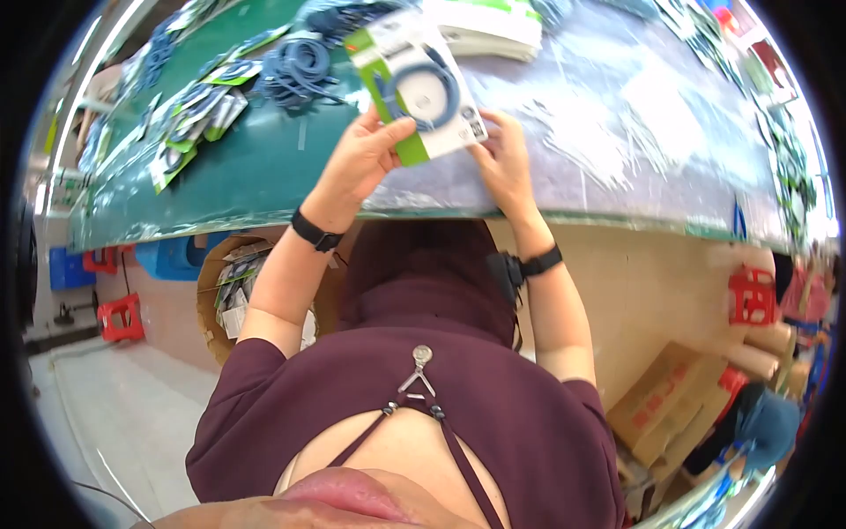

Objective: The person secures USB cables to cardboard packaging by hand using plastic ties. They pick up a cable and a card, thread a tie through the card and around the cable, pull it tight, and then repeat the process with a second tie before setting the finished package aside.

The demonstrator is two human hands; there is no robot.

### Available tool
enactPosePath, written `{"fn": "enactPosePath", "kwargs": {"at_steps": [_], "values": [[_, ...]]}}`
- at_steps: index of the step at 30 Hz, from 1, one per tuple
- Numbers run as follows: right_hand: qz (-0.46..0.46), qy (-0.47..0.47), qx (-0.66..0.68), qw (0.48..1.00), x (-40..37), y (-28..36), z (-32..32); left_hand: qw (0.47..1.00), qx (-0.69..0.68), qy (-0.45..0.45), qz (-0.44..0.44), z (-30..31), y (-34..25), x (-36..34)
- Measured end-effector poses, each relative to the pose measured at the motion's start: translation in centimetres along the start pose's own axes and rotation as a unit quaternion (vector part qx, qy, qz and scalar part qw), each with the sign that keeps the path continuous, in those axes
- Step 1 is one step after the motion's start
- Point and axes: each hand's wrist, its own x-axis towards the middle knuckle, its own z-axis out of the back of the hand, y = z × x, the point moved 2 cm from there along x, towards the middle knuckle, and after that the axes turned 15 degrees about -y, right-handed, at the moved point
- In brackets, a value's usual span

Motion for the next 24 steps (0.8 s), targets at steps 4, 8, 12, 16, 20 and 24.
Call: {"fn": "enactPosePath", "kwargs": {"at_steps": [4,8,12,16,20,24], "values": [[-0.015,0.025,-0.015,0.999,0.2,-0.8,0.5,0.998,0.055,-0.039,0.018,3.8,-2.8,1.4],[-0.003,0.04,-0.088,0.995,-0.5,0.6,-0.2,0.987,0.042,-0.108,-0.113,10.3,-9.6,6.6],[-0.009,0.028,-0.101,0.994,-0.2,0.5,0.0,0.98,-0.087,-0.131,-0.123,15.6,-14.7,13.0],[-0.011,0.018,-0.08,0.997,-0.2,0.3,-0.1,0.958,0.14,-0.189,-0.161,14.4,-14.6,13.2],[-0.008,0.016,-0.065,0.998,-0.4,0.2,-0.2,0.563,0.716,-0.246,-0.331,12.4,-13.4,13.1],[-0.015,0.028,-0.065,0.997,-0.1,0.4,0.1,0.439,0.805,-0.274,-0.292,13.0,-13.2,14.9]]}}
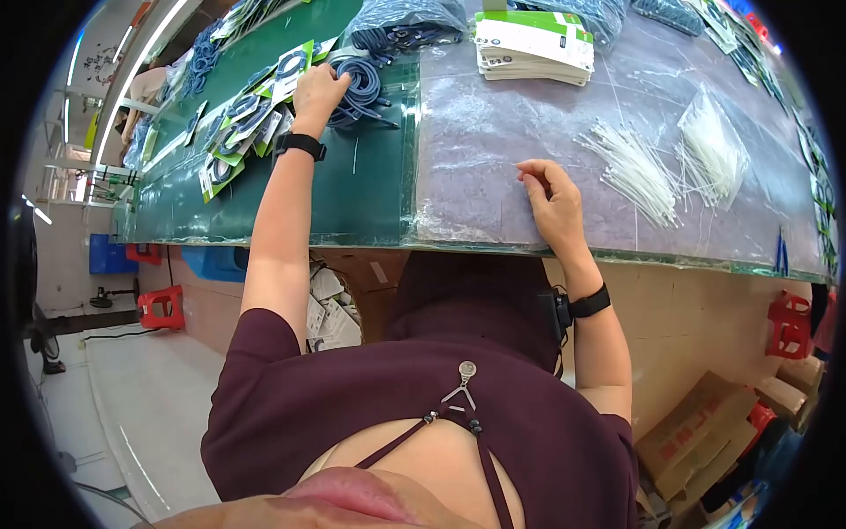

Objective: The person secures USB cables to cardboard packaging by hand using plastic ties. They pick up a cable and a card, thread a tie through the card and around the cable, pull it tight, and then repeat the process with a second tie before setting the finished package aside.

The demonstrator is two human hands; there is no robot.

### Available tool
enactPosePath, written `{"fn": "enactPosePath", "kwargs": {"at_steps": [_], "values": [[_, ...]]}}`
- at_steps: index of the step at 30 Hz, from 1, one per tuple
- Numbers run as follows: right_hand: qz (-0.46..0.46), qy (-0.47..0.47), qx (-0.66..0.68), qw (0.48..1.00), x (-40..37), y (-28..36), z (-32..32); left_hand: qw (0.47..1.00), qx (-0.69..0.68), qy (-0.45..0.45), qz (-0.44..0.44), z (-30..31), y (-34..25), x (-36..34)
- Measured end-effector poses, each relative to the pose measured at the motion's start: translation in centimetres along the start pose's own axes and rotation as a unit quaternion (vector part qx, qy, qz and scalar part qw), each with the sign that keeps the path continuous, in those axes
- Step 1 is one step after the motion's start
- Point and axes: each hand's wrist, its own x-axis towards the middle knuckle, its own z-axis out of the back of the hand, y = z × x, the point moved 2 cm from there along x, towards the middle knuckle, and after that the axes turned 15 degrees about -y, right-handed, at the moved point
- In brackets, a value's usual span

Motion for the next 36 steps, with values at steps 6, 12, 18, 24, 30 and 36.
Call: {"fn": "enactPosePath", "kwargs": {"at_steps": [6,12,18,24,30,36], "values": [[-0.011,0.007,0.0,1.0,-0.2,0.2,0.1,0.989,-0.143,-0.008,0.042,2.2,-0.8,-0.3],[-0.008,0.008,0.002,1.0,0.8,0.2,0.1,0.498,-0.738,0.28,0.359,0.0,-2.7,-4.3],[0.405,-0.16,-0.284,0.854,13.6,2.9,0.1,0.358,-0.772,0.338,0.402,2.6,-10.2,-11.9],[0.399,-0.096,-0.481,0.775,19.0,-0.8,-1.1,0.291,-0.784,0.303,0.457,4.2,-12.6,-14.7],[0.477,-0.101,-0.457,0.744,17.6,2.1,0.4,0.31,-0.801,0.285,0.426,4.8,-12.1,-14.9],[0.48,-0.099,-0.423,0.762,12.9,3.2,1.5,0.374,-0.797,0.289,0.377,5.9,-12.4,-14.7]]}}
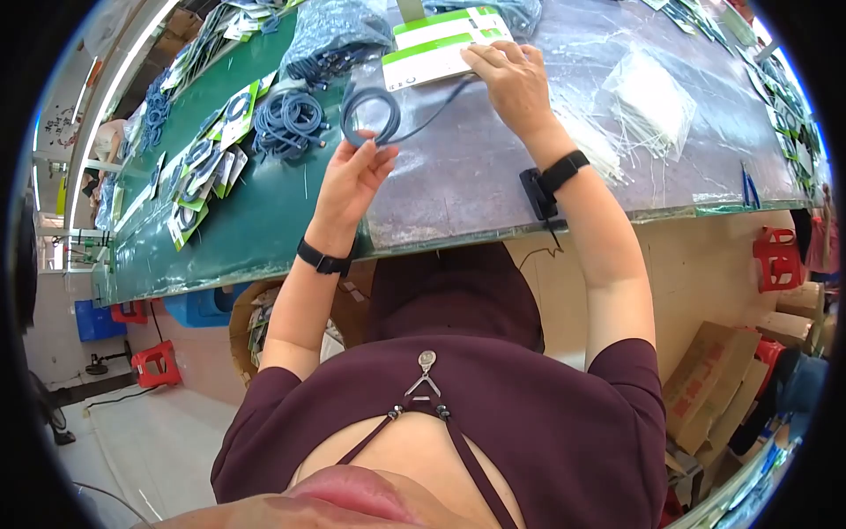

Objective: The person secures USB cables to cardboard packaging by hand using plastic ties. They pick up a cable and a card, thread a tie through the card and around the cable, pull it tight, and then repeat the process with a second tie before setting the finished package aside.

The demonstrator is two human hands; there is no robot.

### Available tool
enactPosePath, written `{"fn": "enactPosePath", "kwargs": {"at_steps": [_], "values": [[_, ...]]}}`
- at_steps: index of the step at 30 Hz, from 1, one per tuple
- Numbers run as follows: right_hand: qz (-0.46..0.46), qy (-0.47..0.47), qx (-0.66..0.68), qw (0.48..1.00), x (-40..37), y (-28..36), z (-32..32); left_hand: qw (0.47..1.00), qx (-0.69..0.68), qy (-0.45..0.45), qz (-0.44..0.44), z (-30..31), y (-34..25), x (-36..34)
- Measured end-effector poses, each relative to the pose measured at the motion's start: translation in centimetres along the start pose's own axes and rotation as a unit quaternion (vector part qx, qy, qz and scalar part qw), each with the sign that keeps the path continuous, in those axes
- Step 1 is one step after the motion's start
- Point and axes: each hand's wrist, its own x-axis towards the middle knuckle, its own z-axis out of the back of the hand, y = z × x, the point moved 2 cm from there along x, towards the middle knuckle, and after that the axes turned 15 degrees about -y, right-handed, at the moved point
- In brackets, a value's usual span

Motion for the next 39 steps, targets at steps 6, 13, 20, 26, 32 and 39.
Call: {"fn": "enactPosePath", "kwargs": {"at_steps": [6,13,20,26,32,39], "values": [[-0.025,-0.039,0.078,0.996,-2.6,3.2,3.9,0.984,0.126,0.017,-0.127,-2.5,-0.1,-0.4],[-0.012,-0.021,0.085,0.996,-3.4,2.7,6.5,0.955,0.214,0.027,-0.205,-4.5,0.3,-1.8],[-0.188,0.117,0.272,0.937,-4.9,4.5,6.5,0.886,0.408,-0.008,-0.223,-3.7,3.1,-0.5],[-0.25,0.31,0.26,0.879,-4.2,3.6,5.7,0.926,0.33,0.042,-0.179,-4.0,4.2,-1.0],[-0.411,0.259,0.445,0.752,-7.3,3.7,2.8,0.935,0.327,0.093,-0.097,-2.0,4.2,1.1],[-0.544,0.275,0.437,0.661,-7.6,4.0,3.2,0.612,0.612,-0.012,-0.501,-1.0,4.6,-2.8]]}}
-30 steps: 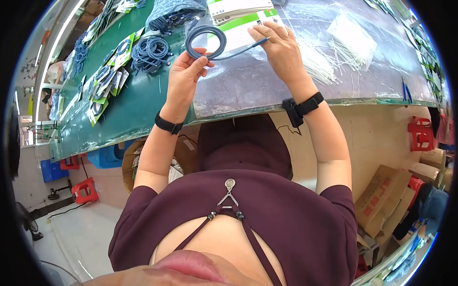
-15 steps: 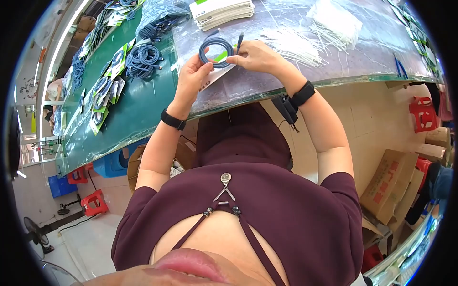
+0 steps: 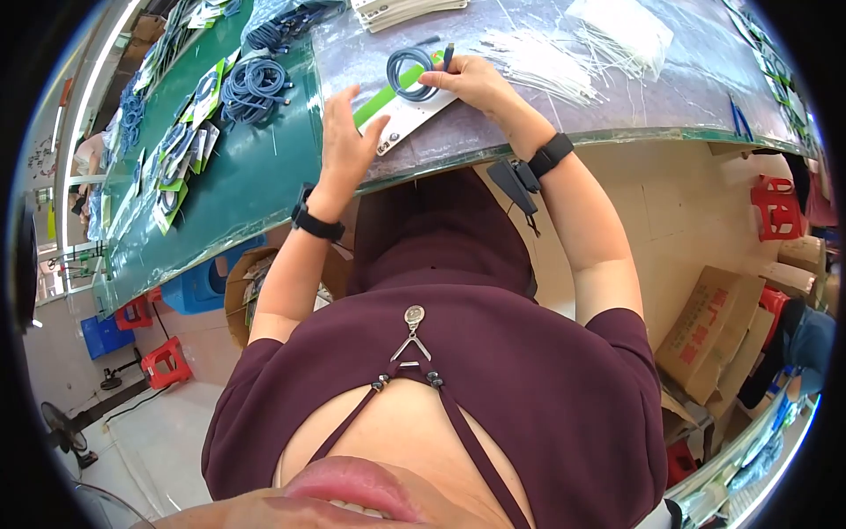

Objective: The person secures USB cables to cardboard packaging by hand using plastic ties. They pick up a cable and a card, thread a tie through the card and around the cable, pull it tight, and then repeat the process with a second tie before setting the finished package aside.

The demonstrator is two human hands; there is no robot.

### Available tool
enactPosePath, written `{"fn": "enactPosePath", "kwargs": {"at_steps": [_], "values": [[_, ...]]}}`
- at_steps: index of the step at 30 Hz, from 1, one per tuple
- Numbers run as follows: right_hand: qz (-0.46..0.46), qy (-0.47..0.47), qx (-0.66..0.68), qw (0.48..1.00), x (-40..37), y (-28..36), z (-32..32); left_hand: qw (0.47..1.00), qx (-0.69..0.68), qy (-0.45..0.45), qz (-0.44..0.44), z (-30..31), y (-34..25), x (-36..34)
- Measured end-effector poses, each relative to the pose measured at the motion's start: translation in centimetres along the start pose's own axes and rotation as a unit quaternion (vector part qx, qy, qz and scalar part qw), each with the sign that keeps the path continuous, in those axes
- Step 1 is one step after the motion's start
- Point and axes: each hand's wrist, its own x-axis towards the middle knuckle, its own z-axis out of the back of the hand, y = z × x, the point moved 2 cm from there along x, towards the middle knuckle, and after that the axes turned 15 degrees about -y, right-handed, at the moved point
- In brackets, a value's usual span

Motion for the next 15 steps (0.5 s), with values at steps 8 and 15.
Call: {"fn": "enactPosePath", "kwargs": {"at_steps": [8,15], "values": [[0.082,0.017,-0.155,0.984,-1.4,1.0,-0.7,0.989,0.035,0.091,-0.111,-1.3,-3.2,-2.9],[0.176,-0.115,-0.129,0.969,-1.1,-0.1,5.6,0.986,0.056,0.077,-0.138,-1.4,-2.3,-3.6]]}}
